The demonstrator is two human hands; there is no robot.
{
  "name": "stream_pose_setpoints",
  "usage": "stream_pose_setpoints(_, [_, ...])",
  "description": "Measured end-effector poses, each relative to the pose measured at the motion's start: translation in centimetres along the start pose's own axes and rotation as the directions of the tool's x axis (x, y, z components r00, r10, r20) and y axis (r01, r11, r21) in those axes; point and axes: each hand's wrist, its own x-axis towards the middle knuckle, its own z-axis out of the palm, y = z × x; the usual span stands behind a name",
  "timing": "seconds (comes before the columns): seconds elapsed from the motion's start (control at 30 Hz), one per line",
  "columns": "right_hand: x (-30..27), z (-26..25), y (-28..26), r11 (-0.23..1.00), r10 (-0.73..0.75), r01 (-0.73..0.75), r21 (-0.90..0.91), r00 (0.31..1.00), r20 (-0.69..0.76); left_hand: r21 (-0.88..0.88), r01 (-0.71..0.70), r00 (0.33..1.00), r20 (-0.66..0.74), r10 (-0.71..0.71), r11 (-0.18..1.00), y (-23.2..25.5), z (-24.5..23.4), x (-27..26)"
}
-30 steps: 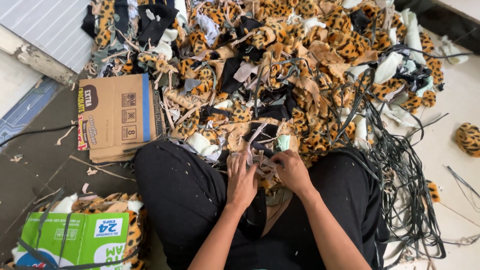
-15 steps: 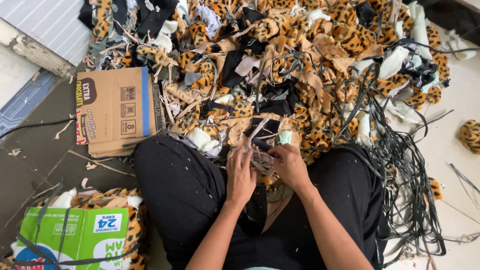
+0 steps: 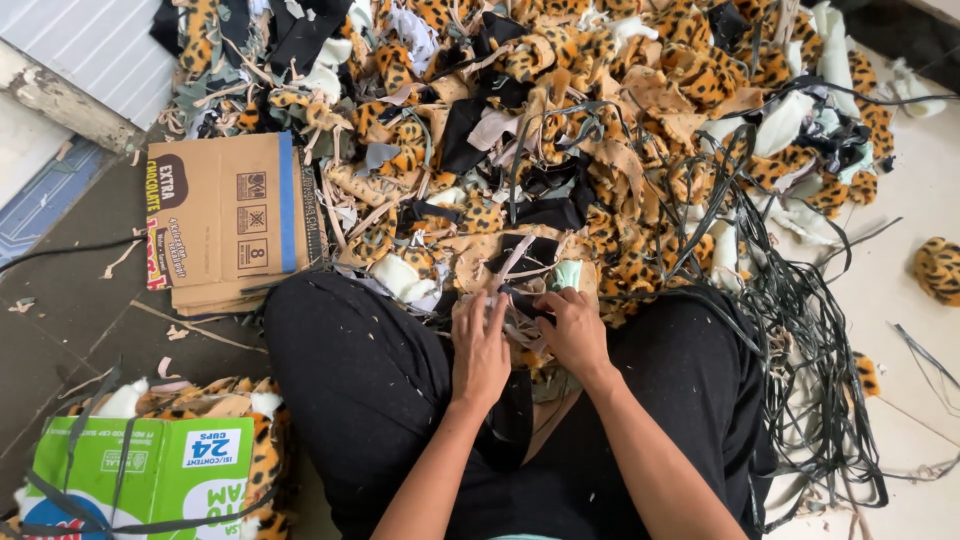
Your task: Sorting through a large pile of leopard-print and other fabric scraps on the floor, picking out and inspecting individual pieces.
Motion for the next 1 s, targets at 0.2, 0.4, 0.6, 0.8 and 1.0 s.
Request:
stream_pose_setpoints(0.2, [0.9,0.5,0.1,0.935,0.139,-0.115,0.336,0.989,-0.047,-0.206,0.069,0.996,-0.05,-0.08,0.976,-0.8,0.5,0.5])
stream_pose_setpoints(0.4, [0.7,-0.3,-0.7,0.856,0.163,-0.162,0.492,0.986,0.04,-0.22,0.057,0.991,-0.105,-0.082,0.974,-1.6,1.9,0.6])
stream_pose_setpoints(0.6, [0.3,-1.2,-3.9,0.779,0.129,-0.172,0.603,0.985,0.114,-0.28,0.107,0.987,-0.086,-0.136,0.954,-1.7,2.0,0.8])
stream_pose_setpoints(0.8, [0.8,0.3,-3.9,0.76,0.036,-0.145,0.634,0.983,0.181,-0.427,0.204,0.969,-0.043,-0.245,0.881,-0.1,-0.6,0.4])
stream_pose_setpoints(1.0, [0.6,0.3,-3.9,0.85,0.032,-0.077,0.52,0.995,0.096,-0.488,0.215,0.959,-0.058,-0.277,0.846,-1.5,1.3,0.8])
